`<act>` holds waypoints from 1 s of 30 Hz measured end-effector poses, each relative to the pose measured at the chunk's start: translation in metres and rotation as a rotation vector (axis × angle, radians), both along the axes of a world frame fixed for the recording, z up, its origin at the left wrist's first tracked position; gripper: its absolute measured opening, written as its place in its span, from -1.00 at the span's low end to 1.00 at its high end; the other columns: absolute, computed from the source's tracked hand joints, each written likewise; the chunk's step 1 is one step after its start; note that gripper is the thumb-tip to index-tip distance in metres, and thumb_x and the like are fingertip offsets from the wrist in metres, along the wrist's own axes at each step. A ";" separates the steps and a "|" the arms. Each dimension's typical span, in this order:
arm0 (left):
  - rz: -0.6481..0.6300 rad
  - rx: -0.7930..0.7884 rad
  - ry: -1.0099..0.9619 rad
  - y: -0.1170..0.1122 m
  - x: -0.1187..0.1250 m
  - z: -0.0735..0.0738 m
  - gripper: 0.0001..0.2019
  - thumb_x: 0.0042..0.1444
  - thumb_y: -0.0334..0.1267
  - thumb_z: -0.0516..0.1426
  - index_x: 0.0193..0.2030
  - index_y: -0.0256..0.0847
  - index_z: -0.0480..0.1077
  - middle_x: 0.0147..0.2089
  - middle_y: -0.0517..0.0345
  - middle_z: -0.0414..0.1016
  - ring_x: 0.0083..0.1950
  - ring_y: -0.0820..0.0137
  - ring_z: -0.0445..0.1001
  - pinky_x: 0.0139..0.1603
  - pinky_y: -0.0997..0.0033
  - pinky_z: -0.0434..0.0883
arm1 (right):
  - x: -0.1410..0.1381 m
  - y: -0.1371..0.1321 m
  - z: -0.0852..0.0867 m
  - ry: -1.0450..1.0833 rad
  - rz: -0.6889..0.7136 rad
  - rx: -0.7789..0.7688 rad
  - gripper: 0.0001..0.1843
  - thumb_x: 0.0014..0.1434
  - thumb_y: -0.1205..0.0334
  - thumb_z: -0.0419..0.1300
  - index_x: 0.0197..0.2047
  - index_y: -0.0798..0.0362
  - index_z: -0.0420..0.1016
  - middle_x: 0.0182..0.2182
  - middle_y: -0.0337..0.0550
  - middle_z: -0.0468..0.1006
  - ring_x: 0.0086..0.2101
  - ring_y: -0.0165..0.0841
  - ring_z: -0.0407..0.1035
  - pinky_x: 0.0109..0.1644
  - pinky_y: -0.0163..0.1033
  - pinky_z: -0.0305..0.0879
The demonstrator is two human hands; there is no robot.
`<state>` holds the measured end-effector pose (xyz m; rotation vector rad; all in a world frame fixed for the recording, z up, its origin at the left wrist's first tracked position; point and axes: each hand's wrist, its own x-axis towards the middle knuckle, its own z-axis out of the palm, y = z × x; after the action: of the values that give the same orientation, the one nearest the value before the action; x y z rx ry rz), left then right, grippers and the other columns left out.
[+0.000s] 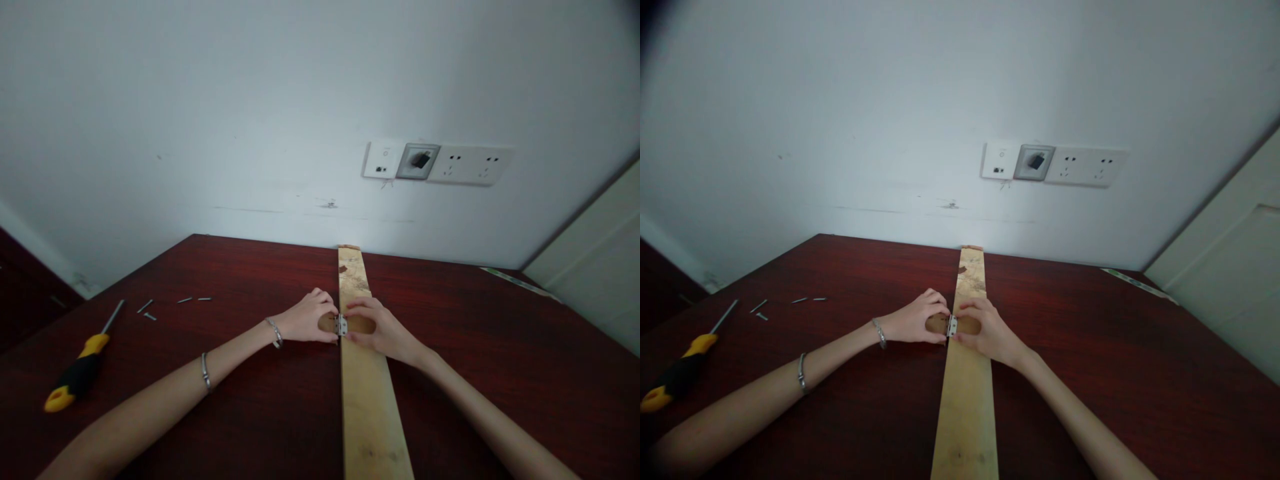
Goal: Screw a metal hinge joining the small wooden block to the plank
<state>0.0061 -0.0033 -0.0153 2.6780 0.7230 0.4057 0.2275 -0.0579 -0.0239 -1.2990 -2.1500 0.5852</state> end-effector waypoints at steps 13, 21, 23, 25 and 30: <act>-0.001 0.010 0.032 0.000 -0.001 0.002 -0.55 -0.05 -0.01 0.30 -0.07 -0.22 0.43 -0.04 0.00 0.33 0.03 0.18 0.23 0.08 0.18 0.29 | 0.001 0.001 -0.002 -0.007 0.009 0.019 -0.63 0.00 0.14 0.31 -0.09 0.04 0.55 -0.01 0.00 0.43 0.04 -0.14 0.28 0.21 0.05 0.16; -0.007 0.016 0.071 0.002 -0.002 0.003 -0.50 -0.04 0.03 0.29 -0.02 -0.22 0.40 -0.03 -0.02 0.33 0.03 0.17 0.23 0.07 0.16 0.28 | 0.001 0.001 -0.003 -0.001 0.010 0.025 -0.63 0.00 0.14 0.32 -0.09 0.03 0.53 -0.02 -0.02 0.43 0.05 -0.15 0.28 0.21 0.04 0.16; -0.016 0.011 0.094 0.003 -0.003 0.006 -0.44 -0.06 0.04 0.30 0.02 -0.24 0.37 -0.03 -0.03 0.33 0.03 0.15 0.23 0.07 0.16 0.28 | 0.001 0.001 -0.003 0.008 0.013 0.031 -0.63 0.00 0.14 0.32 -0.09 0.02 0.53 -0.02 -0.03 0.44 0.04 -0.16 0.28 0.21 0.04 0.17; -0.035 0.001 0.116 0.005 -0.005 0.009 -0.38 -0.08 0.06 0.30 0.06 -0.24 0.33 -0.01 -0.04 0.32 0.04 0.15 0.23 0.08 0.16 0.28 | 0.001 0.001 -0.003 0.018 0.017 0.035 -0.64 0.00 0.14 0.32 -0.10 0.02 0.53 -0.01 -0.03 0.44 0.04 -0.16 0.28 0.21 0.04 0.17; -0.051 -0.024 0.158 0.011 -0.010 0.015 -0.31 -0.08 0.08 0.30 0.13 -0.26 0.26 0.03 -0.05 0.31 0.06 0.14 0.23 0.11 0.17 0.25 | 0.001 0.000 -0.003 0.028 0.017 0.039 -0.61 -0.01 0.12 0.32 -0.08 0.02 0.53 -0.02 -0.02 0.44 0.04 -0.15 0.29 0.20 0.04 0.18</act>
<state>-0.0040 0.0072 -0.0005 2.7221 0.6970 0.1727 0.2288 -0.0576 -0.0271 -1.2457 -2.1406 0.5622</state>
